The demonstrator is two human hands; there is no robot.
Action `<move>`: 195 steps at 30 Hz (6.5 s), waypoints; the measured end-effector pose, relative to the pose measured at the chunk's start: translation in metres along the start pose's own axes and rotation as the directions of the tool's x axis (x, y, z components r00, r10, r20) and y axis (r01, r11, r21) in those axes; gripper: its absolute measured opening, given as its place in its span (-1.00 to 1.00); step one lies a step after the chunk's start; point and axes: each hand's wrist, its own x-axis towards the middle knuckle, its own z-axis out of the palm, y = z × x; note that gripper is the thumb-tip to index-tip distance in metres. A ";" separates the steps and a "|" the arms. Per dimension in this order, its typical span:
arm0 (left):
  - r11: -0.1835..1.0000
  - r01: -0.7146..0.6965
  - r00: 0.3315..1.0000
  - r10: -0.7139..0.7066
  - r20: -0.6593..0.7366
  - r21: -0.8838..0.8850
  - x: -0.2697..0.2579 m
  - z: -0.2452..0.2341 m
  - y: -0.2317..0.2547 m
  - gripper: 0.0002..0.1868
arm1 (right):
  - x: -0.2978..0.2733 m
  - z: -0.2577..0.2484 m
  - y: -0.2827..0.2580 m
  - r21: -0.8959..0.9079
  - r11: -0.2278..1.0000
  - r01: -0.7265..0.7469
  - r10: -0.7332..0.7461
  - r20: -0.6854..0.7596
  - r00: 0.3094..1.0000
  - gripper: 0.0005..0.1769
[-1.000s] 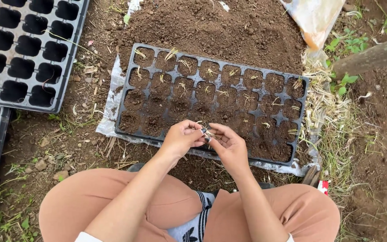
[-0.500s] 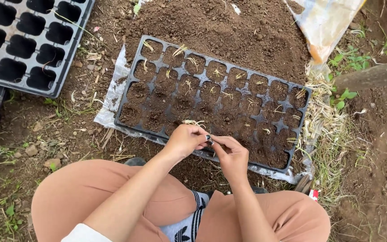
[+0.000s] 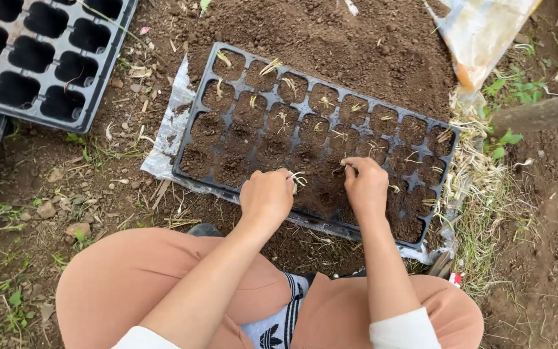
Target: Planting sprouted seeds into a plastic seedling tray filled with soil by hand.
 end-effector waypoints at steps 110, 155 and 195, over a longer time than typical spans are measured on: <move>0.993 -0.029 0.975 0.054 -0.216 0.118 -0.068 -0.149 -0.023 -0.31 | -0.054 0.026 -0.106 0.187 0.936 -0.298 0.209 0.385 0.899 -0.72; 0.920 -0.175 0.961 0.238 0.143 -0.350 0.021 -0.062 -0.006 -0.84 | -0.061 -0.026 -0.081 0.767 0.472 -0.435 0.355 0.286 0.890 -0.79; 0.982 0.061 0.997 -0.067 -0.031 -0.177 0.049 -0.025 -0.034 -0.56 | -0.105 -0.079 -0.084 0.342 0.699 -0.628 0.382 0.564 0.732 -0.79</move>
